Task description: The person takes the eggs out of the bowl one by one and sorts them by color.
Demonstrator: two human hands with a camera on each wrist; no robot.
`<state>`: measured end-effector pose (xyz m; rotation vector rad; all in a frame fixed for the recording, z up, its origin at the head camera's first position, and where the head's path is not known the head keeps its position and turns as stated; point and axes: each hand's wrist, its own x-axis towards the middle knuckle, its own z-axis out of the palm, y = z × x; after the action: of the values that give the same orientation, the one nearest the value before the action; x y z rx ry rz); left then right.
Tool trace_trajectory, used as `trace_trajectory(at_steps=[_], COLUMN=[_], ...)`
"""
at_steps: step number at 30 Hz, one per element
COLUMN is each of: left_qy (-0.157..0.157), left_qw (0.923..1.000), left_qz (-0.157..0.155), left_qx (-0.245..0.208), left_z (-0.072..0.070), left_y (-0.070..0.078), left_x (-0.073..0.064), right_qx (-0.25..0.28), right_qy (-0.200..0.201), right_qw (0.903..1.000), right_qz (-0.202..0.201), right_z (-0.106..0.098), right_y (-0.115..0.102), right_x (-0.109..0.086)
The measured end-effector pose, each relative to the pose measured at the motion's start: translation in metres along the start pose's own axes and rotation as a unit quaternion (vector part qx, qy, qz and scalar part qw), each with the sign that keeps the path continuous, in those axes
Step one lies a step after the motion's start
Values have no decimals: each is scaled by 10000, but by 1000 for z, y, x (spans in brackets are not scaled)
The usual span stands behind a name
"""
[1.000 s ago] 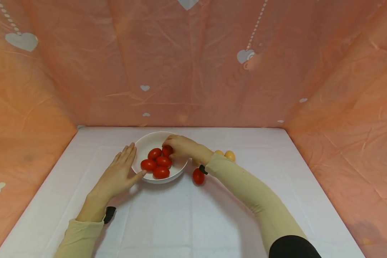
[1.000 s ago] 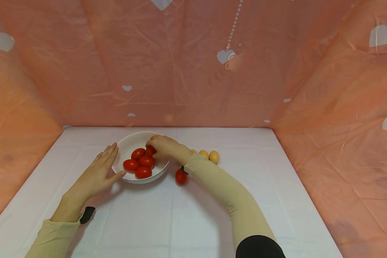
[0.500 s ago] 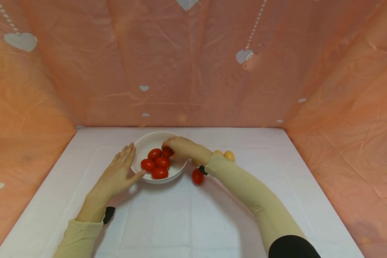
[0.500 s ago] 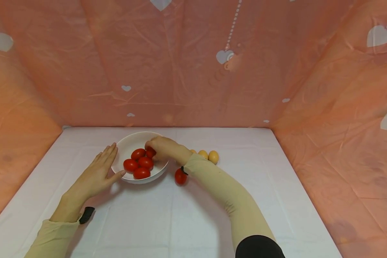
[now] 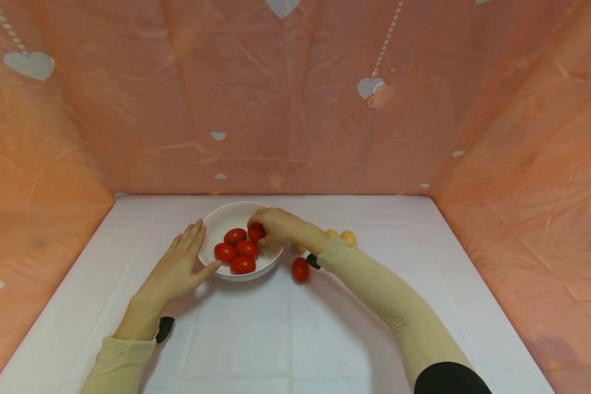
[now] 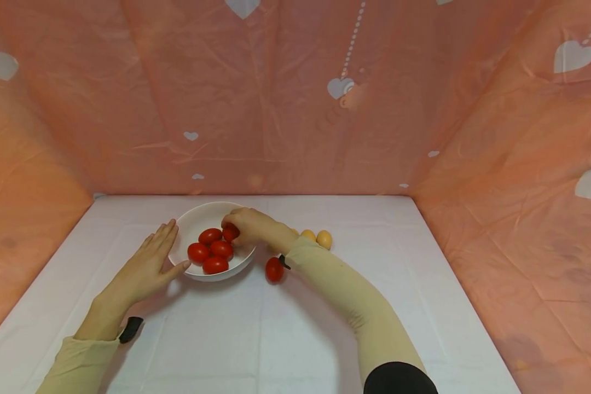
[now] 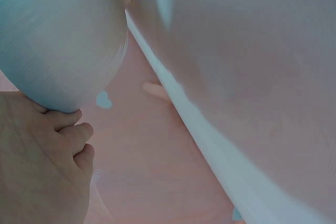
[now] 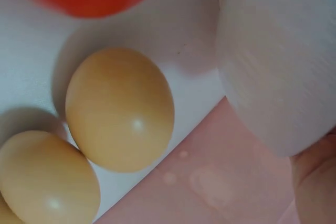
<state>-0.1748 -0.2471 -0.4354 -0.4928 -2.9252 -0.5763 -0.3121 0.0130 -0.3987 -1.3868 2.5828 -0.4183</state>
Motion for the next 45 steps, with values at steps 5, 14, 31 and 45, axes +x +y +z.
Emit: trace_trajectory(at_steps=[5, 14, 31, 45], left_qy=[-25, -24, 72, 90], left_qw=[10000, 10000, 9999, 9999], left_qz=[-18, -6, 76, 119], left_qx=[33, 22, 27, -31], left_z=[0, 0, -1, -1], left_y=[0, 1, 3, 3], left_x=[0, 0, -1, -1], right_qx=[199, 375, 1454, 2066], right_qy=[174, 814, 2702, 3157], right_qw=[9996, 9955, 9482, 9261], right_qz=[-74, -303, -828, -26], right_z=[-2, -1, -4, 9], right_y=[-2, -4, -1, 19], right_x=[-6, -21, -70, -123])
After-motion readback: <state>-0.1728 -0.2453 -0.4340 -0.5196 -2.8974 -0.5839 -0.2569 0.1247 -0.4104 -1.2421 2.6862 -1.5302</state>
